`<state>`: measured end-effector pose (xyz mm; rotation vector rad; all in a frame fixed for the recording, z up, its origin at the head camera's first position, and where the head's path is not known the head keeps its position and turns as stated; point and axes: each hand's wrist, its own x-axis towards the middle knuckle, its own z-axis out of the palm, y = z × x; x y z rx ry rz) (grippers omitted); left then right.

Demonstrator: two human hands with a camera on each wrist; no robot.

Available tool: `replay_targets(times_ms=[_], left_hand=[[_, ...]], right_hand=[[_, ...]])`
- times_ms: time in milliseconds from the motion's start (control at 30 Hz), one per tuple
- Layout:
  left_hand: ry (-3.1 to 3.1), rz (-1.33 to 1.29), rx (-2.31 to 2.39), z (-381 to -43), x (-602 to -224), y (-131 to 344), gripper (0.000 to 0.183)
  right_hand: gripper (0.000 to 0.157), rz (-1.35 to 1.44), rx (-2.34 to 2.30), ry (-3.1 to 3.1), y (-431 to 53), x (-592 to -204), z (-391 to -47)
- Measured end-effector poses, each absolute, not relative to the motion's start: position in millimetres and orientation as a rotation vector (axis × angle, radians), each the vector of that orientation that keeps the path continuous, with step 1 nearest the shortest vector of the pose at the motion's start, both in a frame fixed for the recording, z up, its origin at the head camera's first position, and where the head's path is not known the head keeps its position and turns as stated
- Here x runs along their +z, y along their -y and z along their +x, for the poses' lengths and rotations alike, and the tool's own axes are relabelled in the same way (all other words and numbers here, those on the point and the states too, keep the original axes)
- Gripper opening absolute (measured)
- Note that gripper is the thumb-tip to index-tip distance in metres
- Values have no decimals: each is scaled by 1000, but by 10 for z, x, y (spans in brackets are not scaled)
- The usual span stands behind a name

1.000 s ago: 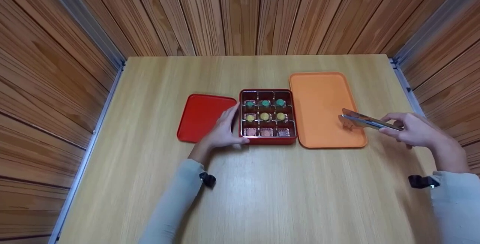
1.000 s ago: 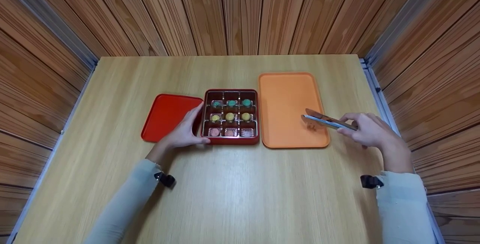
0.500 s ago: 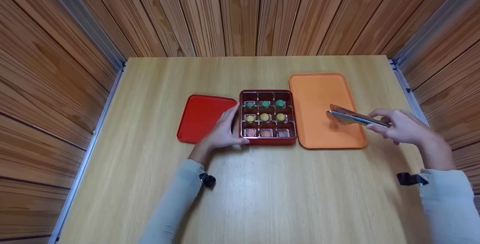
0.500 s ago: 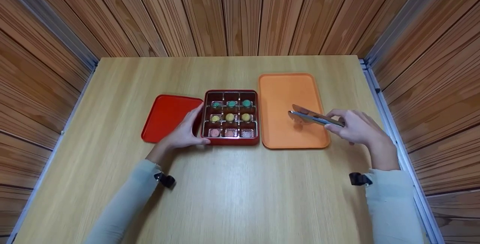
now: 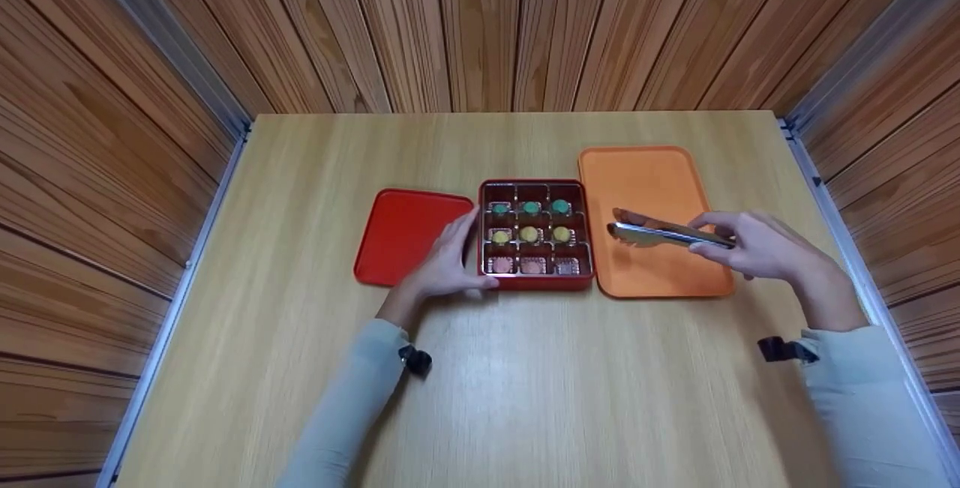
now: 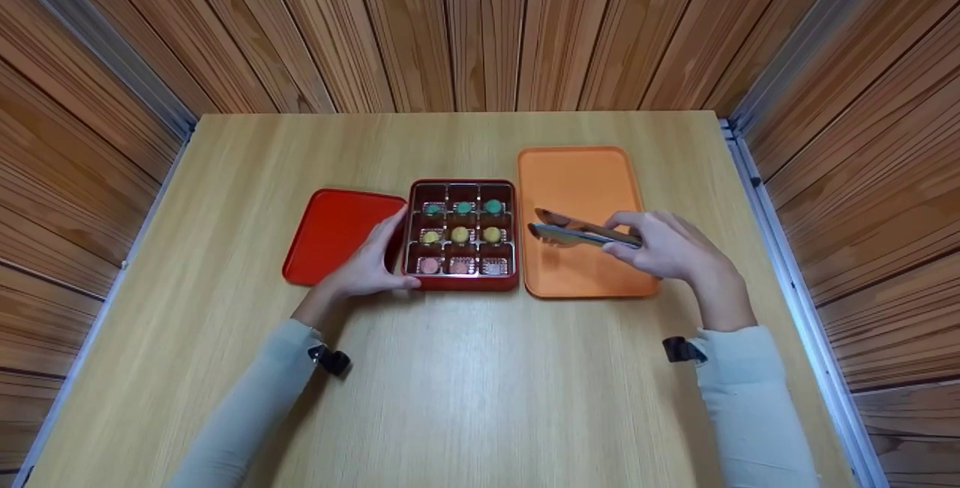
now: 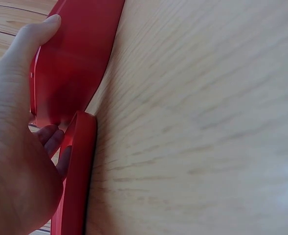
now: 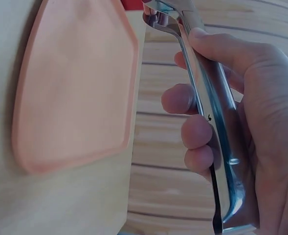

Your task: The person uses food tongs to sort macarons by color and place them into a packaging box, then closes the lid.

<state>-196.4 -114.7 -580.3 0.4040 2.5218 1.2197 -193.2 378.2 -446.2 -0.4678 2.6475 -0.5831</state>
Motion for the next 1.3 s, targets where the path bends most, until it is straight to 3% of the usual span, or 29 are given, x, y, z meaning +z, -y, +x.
replay_targets(times_ms=[667,1300], left_hand=[[-2525,425,1235,-1951,-5804,1162,138],[-2519,420,1237,-1950,-5827,1168,140]], right_hand=[[29,-730,-622,-2654,-3203,-4383,-2005],[27,-712,-558,-2606,-3048,-4555,-1963]])
